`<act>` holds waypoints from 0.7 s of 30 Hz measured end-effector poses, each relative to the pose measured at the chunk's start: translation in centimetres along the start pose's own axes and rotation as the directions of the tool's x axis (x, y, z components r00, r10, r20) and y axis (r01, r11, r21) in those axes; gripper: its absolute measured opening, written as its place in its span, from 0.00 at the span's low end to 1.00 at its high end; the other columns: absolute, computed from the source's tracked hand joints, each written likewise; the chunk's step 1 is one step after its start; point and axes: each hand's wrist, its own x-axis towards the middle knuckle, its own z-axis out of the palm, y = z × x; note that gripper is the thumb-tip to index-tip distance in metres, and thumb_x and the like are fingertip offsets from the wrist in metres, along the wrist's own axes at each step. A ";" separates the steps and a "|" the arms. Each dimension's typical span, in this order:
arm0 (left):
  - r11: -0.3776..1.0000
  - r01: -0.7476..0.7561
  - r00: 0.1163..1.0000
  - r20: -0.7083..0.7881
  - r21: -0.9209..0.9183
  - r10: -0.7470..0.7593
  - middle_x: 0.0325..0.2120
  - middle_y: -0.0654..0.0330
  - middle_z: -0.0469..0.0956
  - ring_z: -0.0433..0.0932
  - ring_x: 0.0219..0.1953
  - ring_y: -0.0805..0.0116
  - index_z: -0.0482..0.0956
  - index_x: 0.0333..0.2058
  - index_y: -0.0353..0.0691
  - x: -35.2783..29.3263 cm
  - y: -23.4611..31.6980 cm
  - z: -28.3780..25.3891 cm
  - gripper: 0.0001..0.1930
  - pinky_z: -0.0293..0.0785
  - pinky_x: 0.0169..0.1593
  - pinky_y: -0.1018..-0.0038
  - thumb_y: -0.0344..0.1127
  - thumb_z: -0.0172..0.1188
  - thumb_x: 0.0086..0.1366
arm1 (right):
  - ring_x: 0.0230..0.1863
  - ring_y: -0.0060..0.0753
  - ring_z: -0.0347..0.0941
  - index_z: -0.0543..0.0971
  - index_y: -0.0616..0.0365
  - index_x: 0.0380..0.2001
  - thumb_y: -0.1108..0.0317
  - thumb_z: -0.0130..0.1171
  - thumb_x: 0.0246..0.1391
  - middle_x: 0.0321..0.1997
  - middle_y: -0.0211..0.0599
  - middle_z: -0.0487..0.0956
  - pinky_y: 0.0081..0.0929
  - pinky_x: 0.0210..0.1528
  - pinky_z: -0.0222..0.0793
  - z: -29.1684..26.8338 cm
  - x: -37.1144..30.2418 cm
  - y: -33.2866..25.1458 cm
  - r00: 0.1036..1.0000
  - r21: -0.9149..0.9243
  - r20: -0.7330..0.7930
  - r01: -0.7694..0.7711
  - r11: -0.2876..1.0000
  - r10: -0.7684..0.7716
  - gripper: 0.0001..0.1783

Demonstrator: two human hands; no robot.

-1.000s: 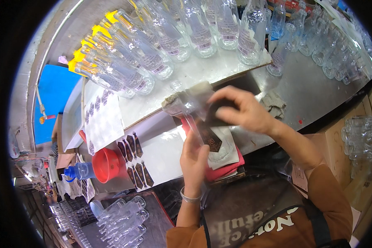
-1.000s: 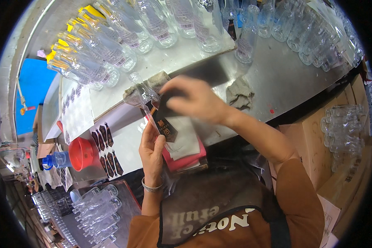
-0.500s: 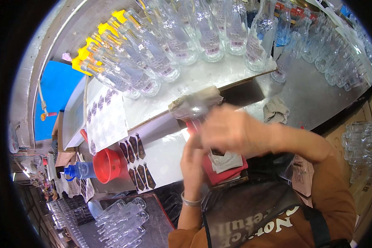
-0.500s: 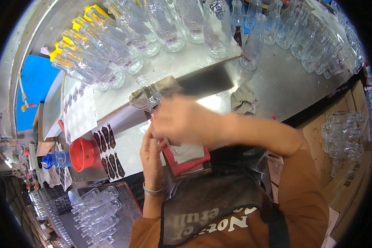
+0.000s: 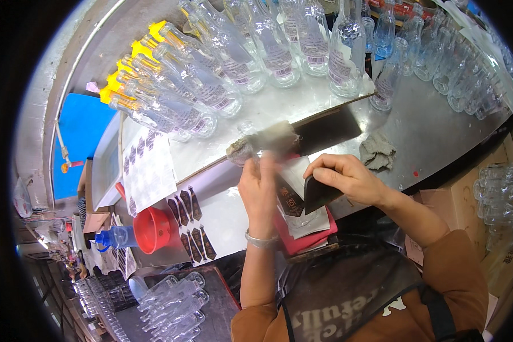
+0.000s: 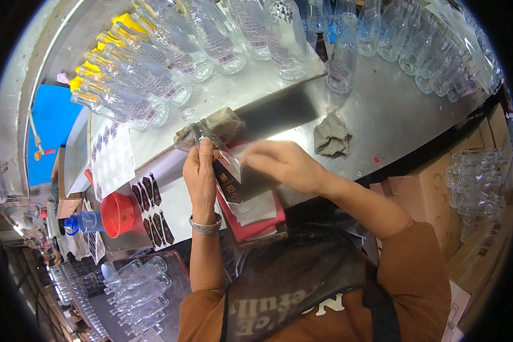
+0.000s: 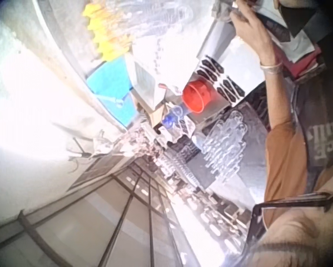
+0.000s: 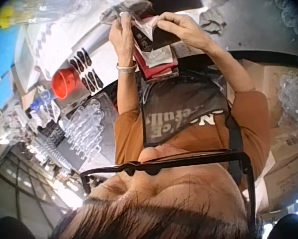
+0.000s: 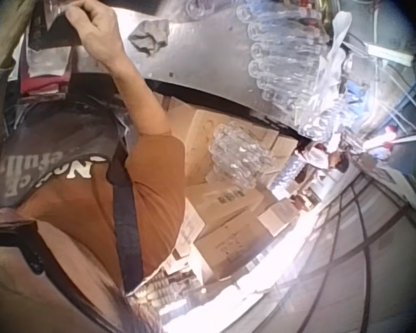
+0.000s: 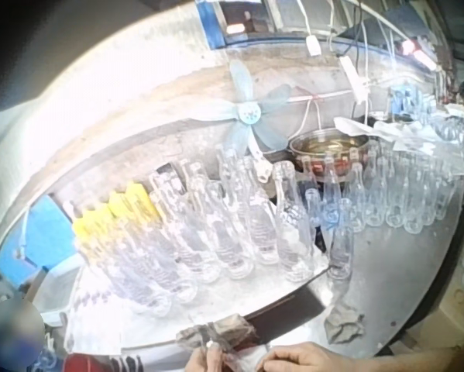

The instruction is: The person repeatedly picks up clear plastic bottles, applies labels to them, and places them on a table. They handle the bottles one at a time, aligning and smoothing the labels before setting each bottle down.

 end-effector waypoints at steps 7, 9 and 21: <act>0.920 0.160 0.982 0.154 -0.358 -0.111 0.29 0.57 0.82 0.80 0.30 0.73 0.78 0.41 0.30 0.2 -1.1 -0.1 0.34 0.74 0.35 0.78 0.61 0.40 0.75 | 0.31 0.32 0.76 0.83 0.68 0.34 0.46 0.54 0.63 0.27 0.47 0.81 0.30 0.38 0.70 0.1 5.7 -0.8 0.993 -0.297 -0.059 -0.112 0.948 0.099 0.29; 0.891 0.181 0.977 0.176 -0.416 -0.116 0.30 0.56 0.83 0.80 0.30 0.73 0.78 0.43 0.28 -0.1 -1.2 0.6 0.37 0.74 0.35 0.79 0.63 0.36 0.76 | 0.30 0.43 0.79 0.84 0.67 0.28 0.39 0.50 0.62 0.26 0.51 0.82 0.34 0.38 0.71 0.7 6.8 -0.9 0.995 -0.381 -0.032 -0.095 0.919 0.089 0.35; 0.826 0.152 0.982 0.176 -0.542 -0.066 0.36 0.61 0.79 0.76 0.35 0.76 0.75 0.47 0.33 -0.9 -1.5 1.0 0.32 0.72 0.39 0.79 0.60 0.35 0.77 | 0.33 0.45 0.82 0.87 0.59 0.24 0.34 0.45 0.62 0.26 0.39 0.85 0.35 0.43 0.74 1.6 8.3 -1.6 0.989 -0.432 0.028 -0.117 0.894 0.143 0.39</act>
